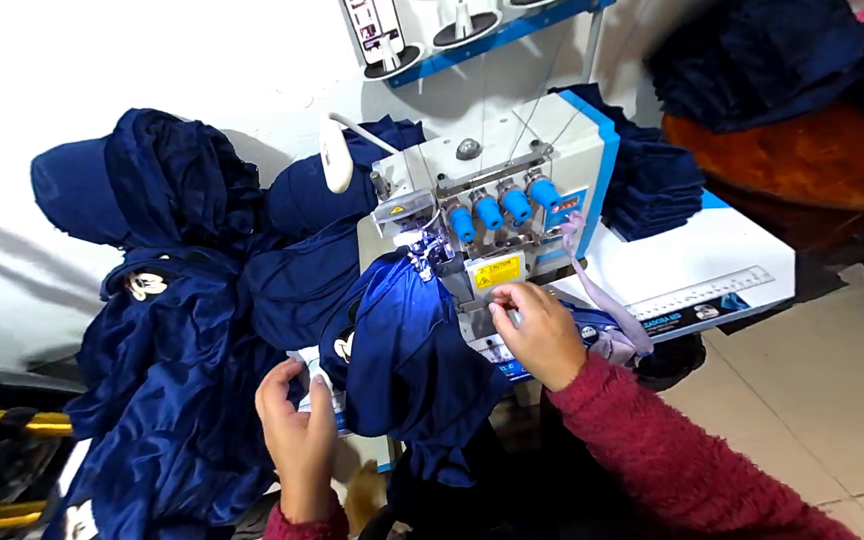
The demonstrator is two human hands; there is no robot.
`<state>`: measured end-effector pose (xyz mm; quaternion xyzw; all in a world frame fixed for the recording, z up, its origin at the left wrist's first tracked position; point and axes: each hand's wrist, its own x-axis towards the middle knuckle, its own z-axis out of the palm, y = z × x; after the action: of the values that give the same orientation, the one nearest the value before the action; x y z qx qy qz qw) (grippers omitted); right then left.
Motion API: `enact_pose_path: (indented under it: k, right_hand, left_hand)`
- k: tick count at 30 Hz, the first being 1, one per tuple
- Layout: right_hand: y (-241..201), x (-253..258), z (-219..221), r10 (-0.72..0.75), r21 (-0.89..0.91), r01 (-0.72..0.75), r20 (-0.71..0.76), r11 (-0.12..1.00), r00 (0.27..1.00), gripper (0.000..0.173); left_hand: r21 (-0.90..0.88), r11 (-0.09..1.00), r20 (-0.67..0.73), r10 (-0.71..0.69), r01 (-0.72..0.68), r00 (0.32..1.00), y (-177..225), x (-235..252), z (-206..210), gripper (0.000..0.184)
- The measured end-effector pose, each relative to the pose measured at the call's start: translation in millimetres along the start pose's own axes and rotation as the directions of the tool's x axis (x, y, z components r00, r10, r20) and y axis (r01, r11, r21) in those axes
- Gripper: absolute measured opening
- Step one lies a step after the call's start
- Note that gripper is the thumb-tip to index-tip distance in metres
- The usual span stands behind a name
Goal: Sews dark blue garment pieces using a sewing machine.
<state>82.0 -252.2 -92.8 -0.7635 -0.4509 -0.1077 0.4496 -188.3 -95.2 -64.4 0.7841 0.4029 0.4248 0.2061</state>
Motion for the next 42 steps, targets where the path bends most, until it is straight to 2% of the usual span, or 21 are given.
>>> enact_pose_path:
  k: [2, 5, 7, 9, 13, 16, 18, 19, 20, 21, 22, 23, 24, 26, 28, 31, 42]
  right_hand:
    - [9.8, -2.8, -16.1, 0.006, -0.125, 0.000, 0.044, 0.992, 0.999, 0.022]
    - [28.4, -18.8, -33.8, 0.044, -0.281, -0.026, 0.055, 0.959, 0.998, 0.030]
    - [40.0, -25.6, -39.2, 0.076, -0.362, -0.054, 0.045, 0.931, 0.996, 0.041]
    - [49.0, -29.4, -40.1, 0.139, -0.396, -0.103, 0.062, 0.912, 0.988, 0.045]
    - [55.4, -26.9, -41.2, 0.151, -0.421, -0.091, 0.111, 0.903, 0.982, 0.034]
    - [43.4, -27.5, -47.2, 0.160, -0.304, -0.098, 0.184, 0.947, 0.970, 0.034]
    - [25.8, -25.6, -53.9, 0.175, -0.083, -0.158, 0.274, 0.984, 0.946, 0.040]
    - [13.8, -22.7, -58.6, 0.218, 0.089, -0.271, 0.388, 0.958, 0.896, 0.044]
    - [1.6, -17.6, -63.0, 0.245, 0.273, -0.449, 0.549, 0.851, 0.799, 0.044]
    - [-9.3, -11.4, -65.1, 0.237, 0.409, -0.653, 0.702, 0.637, 0.671, 0.041]
    - [-17.9, -6.3, -63.5, 0.195, 0.464, -0.800, 0.805, 0.380, 0.560, 0.038]
    - [-23.4, -2.0, -59.3, 0.144, 0.467, -0.869, 0.860, 0.163, 0.489, 0.037]
    - [-26.9, 1.7, -53.9, 0.103, 0.456, -0.890, 0.885, 0.003, 0.454, 0.037]
    - [-28.9, 2.3, -42.7, 0.040, 0.446, -0.877, 0.894, -0.178, 0.447, 0.039]
    - [-27.4, -1.2, -34.5, -0.010, 0.439, -0.863, 0.890, -0.249, 0.456, 0.041]
    - [-27.1, -3.0, -27.1, -0.035, 0.432, -0.853, 0.887, -0.293, 0.461, 0.042]
    - [-35.7, 12.9, -14.2, -0.020, 0.398, -0.863, 0.905, -0.310, 0.425, 0.041]
  left_hand:
    - [0.076, 0.975, 0.014, 0.207, -0.207, 0.978, 16.9, 0.3, 7.8, 0.044]
    - [0.067, 0.905, 0.083, 0.414, -0.420, 0.906, 39.3, 2.3, 20.4, 0.041]
    - [0.045, 0.853, 0.105, 0.513, -0.519, 0.852, 49.7, 9.3, 31.1, 0.039]
    - [0.011, 0.803, 0.128, 0.590, -0.596, 0.797, 58.8, 16.0, 42.5, 0.031]
    - [-0.013, 0.699, 0.190, 0.704, -0.715, 0.684, 72.4, 24.1, 62.7, 0.029]
    - [-0.005, 0.700, 0.264, 0.690, -0.714, 0.674, 72.6, 22.1, 69.2, 0.032]
    - [-0.006, 0.717, 0.278, 0.671, -0.697, 0.688, 67.0, 20.9, 72.7, 0.032]
    - [-0.009, 0.723, 0.279, 0.666, -0.691, 0.692, 63.8, 19.8, 73.4, 0.031]
    - [-0.016, 0.727, 0.278, 0.662, -0.686, 0.696, 61.3, 18.7, 73.3, 0.030]
    - [-0.019, 0.732, 0.276, 0.659, -0.681, 0.700, 59.6, 17.6, 73.1, 0.029]
    - [-0.021, 0.736, 0.270, 0.656, -0.677, 0.705, 58.9, 16.9, 73.1, 0.029]
    - [-0.018, 0.738, 0.261, 0.655, -0.675, 0.709, 58.9, 17.0, 73.7, 0.028]
    - [-0.013, 0.738, 0.252, 0.655, -0.675, 0.712, 59.1, 17.8, 74.6, 0.027]
    - [-0.010, 0.741, 0.249, 0.652, -0.671, 0.716, 59.0, 17.1, 74.7, 0.026]
    - [-0.017, 0.744, 0.258, 0.649, -0.668, 0.716, 58.2, 15.1, 74.5, 0.026]
    - [-0.012, 0.743, 0.262, 0.648, -0.669, 0.715, 58.5, 15.3, 75.0, 0.026]
    - [0.001, 0.749, 0.281, 0.635, -0.662, 0.720, 60.5, 15.4, 73.4, 0.026]
